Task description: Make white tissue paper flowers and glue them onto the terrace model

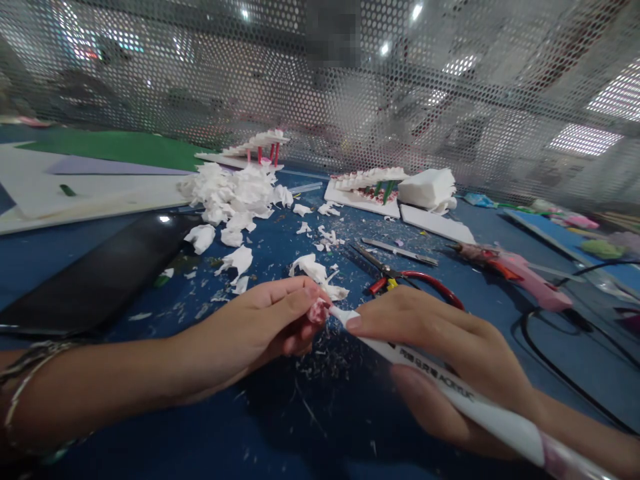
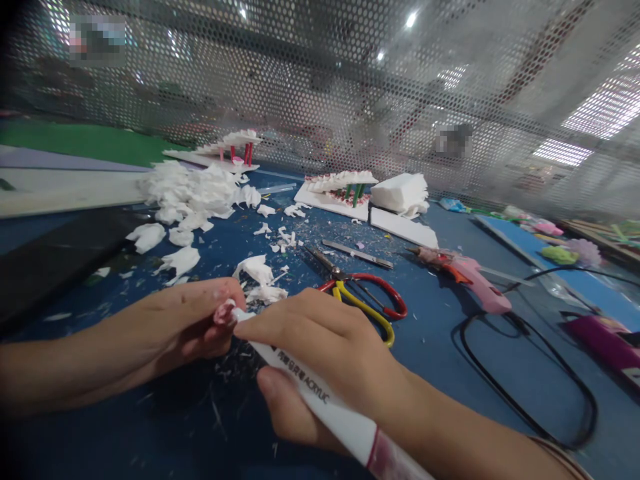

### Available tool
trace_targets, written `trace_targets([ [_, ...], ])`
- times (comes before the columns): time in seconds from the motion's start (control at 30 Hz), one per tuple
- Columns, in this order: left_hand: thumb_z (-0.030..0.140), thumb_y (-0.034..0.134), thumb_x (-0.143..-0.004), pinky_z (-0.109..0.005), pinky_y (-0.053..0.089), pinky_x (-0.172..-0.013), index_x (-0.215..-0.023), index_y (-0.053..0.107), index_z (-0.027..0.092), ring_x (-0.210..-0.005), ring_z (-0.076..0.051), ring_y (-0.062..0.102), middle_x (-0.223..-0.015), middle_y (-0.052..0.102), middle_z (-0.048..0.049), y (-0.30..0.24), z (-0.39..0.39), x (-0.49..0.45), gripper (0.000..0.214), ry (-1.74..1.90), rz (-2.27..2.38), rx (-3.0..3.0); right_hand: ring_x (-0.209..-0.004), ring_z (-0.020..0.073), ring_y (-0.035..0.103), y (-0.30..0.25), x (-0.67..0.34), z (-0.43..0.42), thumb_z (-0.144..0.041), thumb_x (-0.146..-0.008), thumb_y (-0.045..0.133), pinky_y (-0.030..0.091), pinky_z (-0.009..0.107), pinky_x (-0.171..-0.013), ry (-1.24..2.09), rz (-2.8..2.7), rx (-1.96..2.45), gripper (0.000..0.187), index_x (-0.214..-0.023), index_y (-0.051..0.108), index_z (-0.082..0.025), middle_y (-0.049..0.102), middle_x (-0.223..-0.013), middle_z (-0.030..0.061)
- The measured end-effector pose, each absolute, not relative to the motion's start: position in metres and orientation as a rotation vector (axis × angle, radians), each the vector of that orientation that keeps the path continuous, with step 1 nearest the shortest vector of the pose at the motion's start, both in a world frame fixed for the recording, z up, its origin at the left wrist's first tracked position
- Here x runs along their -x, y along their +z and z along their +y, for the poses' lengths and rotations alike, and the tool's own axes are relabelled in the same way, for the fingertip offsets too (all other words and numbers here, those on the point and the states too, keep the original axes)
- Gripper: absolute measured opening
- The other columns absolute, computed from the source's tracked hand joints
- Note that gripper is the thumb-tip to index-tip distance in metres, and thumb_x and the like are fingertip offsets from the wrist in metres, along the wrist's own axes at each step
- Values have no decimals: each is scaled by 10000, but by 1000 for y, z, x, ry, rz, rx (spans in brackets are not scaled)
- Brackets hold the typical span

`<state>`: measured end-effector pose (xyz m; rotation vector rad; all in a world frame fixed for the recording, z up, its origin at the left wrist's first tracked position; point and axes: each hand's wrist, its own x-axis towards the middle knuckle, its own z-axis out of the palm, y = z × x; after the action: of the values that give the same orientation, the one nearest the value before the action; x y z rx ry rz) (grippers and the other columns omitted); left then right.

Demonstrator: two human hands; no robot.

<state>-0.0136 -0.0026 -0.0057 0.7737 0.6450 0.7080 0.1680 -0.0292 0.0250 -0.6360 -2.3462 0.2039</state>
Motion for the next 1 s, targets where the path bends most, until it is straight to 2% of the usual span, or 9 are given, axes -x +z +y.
trace_targets([
  [0.33, 255, 643, -697, -131, 291, -462, -625, 576, 126, -446, -16, 375, -527, 485, 50, -7, -2, 15, 162, 727, 666, -789, -792, 111, 614, 26, -170, -30, -100, -735, 454, 505, 212, -738, 128, -2370, 664, 230, -934, 555, -156, 676, -838, 34],
  [0.6, 233, 645, -696, -145, 304, -487, -622, 555, 122, -477, -28, 392, -548, 492, 39, -6, -4, 14, 161, 727, 701, -785, -759, 104, 605, 22, -169, -30, -59, -695, 456, 507, 206, -709, 120, -2343, 649, 246, -895, 581, -129, 666, -808, 52],
  [1.0, 203, 581, -760, -138, 323, -511, -643, 553, 138, -494, -28, 395, -565, 493, 48, -7, -4, 16, 137, 716, 683, -805, -785, 96, 586, 21, -171, -30, -70, -724, 447, 491, 188, -742, -33, -2395, 609, 229, -890, 603, -89, 657, -826, 64],
])
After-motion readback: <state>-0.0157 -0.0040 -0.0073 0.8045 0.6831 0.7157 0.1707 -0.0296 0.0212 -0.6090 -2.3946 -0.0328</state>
